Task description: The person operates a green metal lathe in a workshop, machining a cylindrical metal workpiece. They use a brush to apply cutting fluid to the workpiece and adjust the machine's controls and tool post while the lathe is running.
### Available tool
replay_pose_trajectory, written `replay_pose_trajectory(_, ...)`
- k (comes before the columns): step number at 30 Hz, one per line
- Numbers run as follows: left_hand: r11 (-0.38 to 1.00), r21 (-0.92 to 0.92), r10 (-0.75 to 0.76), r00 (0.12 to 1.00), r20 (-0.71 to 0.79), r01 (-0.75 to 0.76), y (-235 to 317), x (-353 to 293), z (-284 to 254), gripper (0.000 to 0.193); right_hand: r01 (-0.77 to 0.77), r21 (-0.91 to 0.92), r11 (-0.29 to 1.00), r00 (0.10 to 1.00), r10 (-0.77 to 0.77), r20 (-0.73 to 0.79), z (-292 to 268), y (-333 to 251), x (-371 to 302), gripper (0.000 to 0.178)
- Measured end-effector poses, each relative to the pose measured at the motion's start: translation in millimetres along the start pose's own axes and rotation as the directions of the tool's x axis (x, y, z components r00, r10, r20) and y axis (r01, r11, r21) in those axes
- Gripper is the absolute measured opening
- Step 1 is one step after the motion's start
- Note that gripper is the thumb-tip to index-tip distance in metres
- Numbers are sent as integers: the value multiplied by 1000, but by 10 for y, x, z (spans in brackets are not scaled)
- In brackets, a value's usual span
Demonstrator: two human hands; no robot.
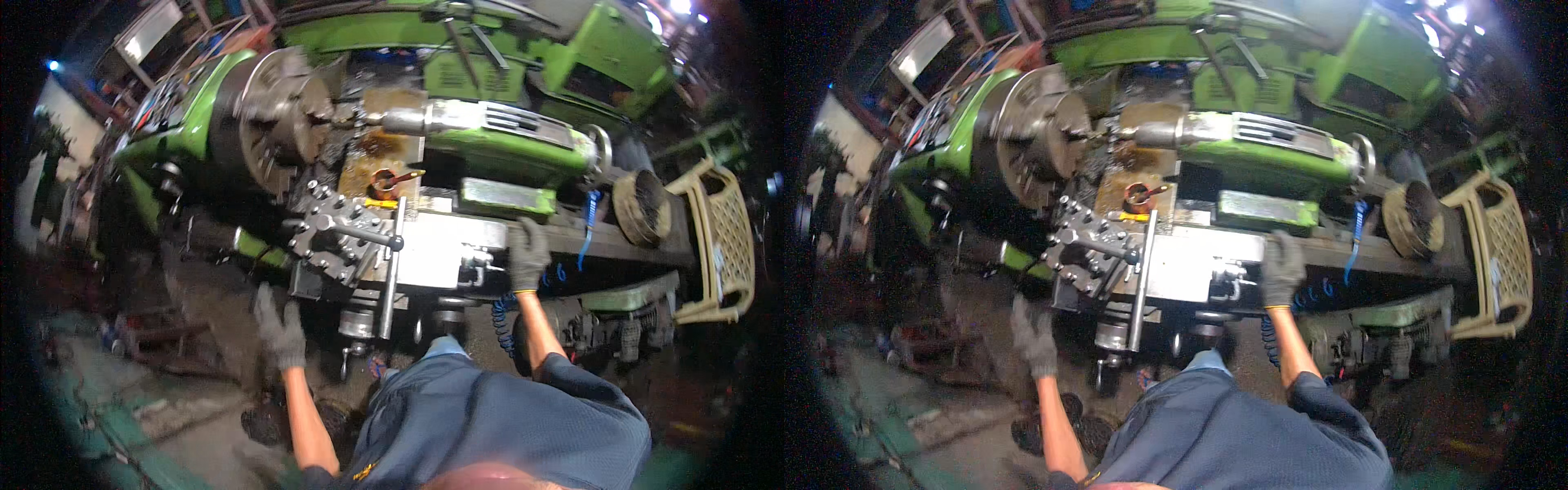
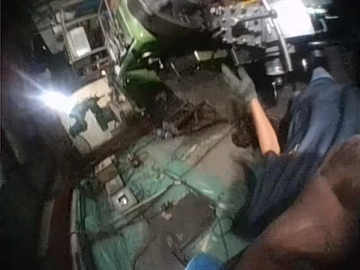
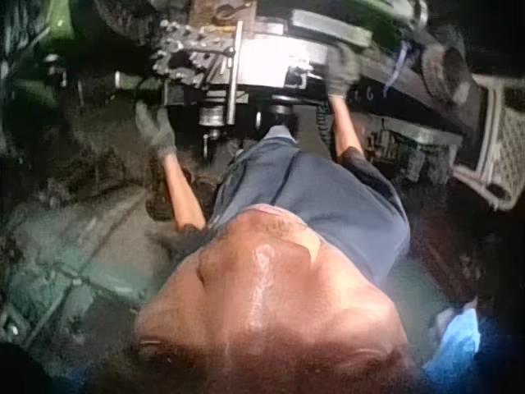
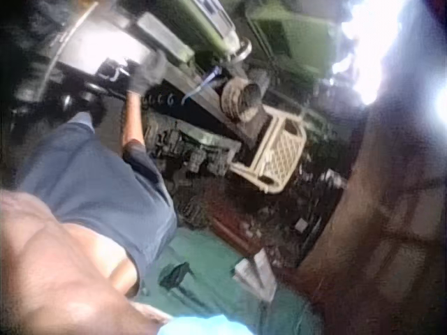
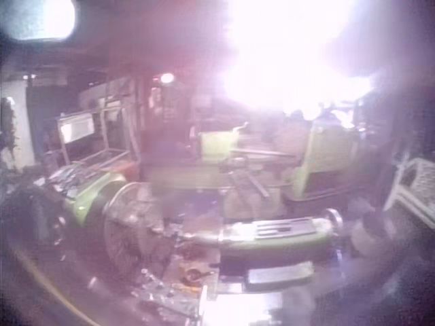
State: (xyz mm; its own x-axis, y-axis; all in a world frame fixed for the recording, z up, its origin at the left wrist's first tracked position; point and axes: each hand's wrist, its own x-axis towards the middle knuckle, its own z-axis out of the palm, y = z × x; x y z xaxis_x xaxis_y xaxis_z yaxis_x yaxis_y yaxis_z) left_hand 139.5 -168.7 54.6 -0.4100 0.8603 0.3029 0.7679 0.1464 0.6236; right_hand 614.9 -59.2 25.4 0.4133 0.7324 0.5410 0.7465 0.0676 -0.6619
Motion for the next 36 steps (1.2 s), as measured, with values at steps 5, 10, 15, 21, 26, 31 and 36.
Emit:
replay_pose_trajectory(5,840,490,-446,809,382,232,-2763,-2025,331,55,184,241,953,956,-231,181,414,-1005,-497,28)
replay_pose_trajectory(10,709,682,-686,48,726,-179,-2519,-3027,203,43,346,-15,938,907,-330,263,724,-1156,-687,18)
replay_pose_trajectory(15,775,631,-627,128,768,11,-2862,-3497,98,42,376,-64,924,892,-342,296,758,-1283,-716,16)
replay_pose_trajectory(21,786,589,-570,150,808,-187,-3408,-3583,-306,40,353,-147,924,888,-281,365,703,-1282,-718,17)
replay_pose_trajectory(26,766,619,-462,520,718,-173,-3719,-2594,-266,37,416,-102,904,865,-359,351,793,-1447,-776,18)
replay_pose_trajectory(31,998,66,-8,946,323,-14,-3078,-217,-215,30,433,-134,891,870,-375,320,829,-1417,-792,17)
replay_pose_trajectory(36,996,-80,46,965,258,-26,-2048,2036,-615,32,382,-185,906,893,-309,328,821,-1304,-725,17)
